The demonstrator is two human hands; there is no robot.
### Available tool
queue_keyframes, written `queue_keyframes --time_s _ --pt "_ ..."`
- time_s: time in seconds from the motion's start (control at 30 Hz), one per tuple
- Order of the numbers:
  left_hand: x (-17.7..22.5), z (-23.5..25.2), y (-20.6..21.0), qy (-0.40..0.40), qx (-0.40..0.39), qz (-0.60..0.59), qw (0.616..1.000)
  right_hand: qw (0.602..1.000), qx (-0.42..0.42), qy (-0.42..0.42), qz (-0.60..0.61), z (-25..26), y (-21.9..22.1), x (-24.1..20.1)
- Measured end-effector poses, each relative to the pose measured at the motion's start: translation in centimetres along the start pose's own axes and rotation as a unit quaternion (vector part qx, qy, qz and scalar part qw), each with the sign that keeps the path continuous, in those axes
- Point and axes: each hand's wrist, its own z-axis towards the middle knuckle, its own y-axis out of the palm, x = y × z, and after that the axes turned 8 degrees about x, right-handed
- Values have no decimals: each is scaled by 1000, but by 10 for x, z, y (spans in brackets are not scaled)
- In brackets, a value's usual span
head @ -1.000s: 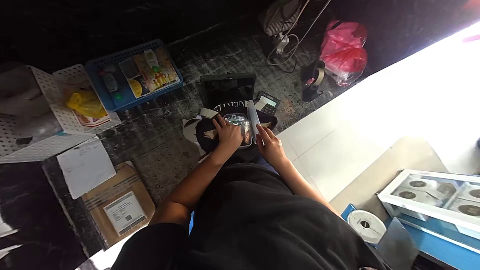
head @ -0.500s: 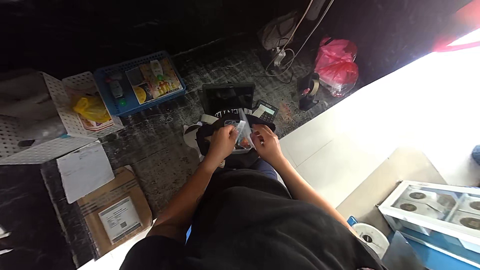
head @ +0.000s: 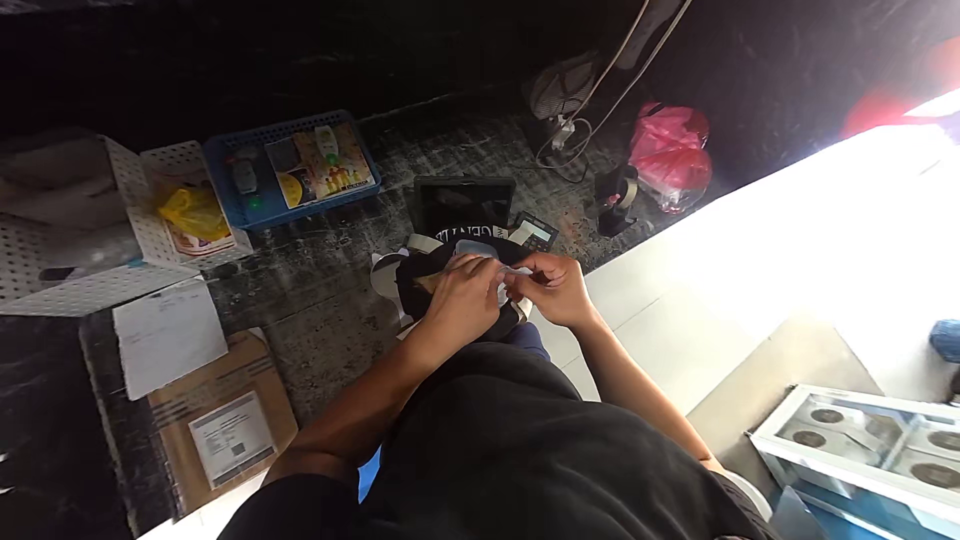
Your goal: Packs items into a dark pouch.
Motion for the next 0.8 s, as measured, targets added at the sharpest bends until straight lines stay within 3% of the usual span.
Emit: queue_keyframes --time_s 0.17,0.37,0.53,0.67,0.8 --pt "4 1 -4 64 -33 36 997 993 -3 -94 -69 -3 -4 0" --pt "9 3 -4 62 -1 16 998 996 29 -60 53 -12 -2 3" --pt "13 6 -3 35 -5 -14 999 994 55 -71 60 -14 -4 2" --pt "21 9 -4 -61 -34 -69 995 976 98 -15 196 -18 6 6" --pt "20 12 -6 -197 -73 -182 961 940 117 49 317 -19 19 5"
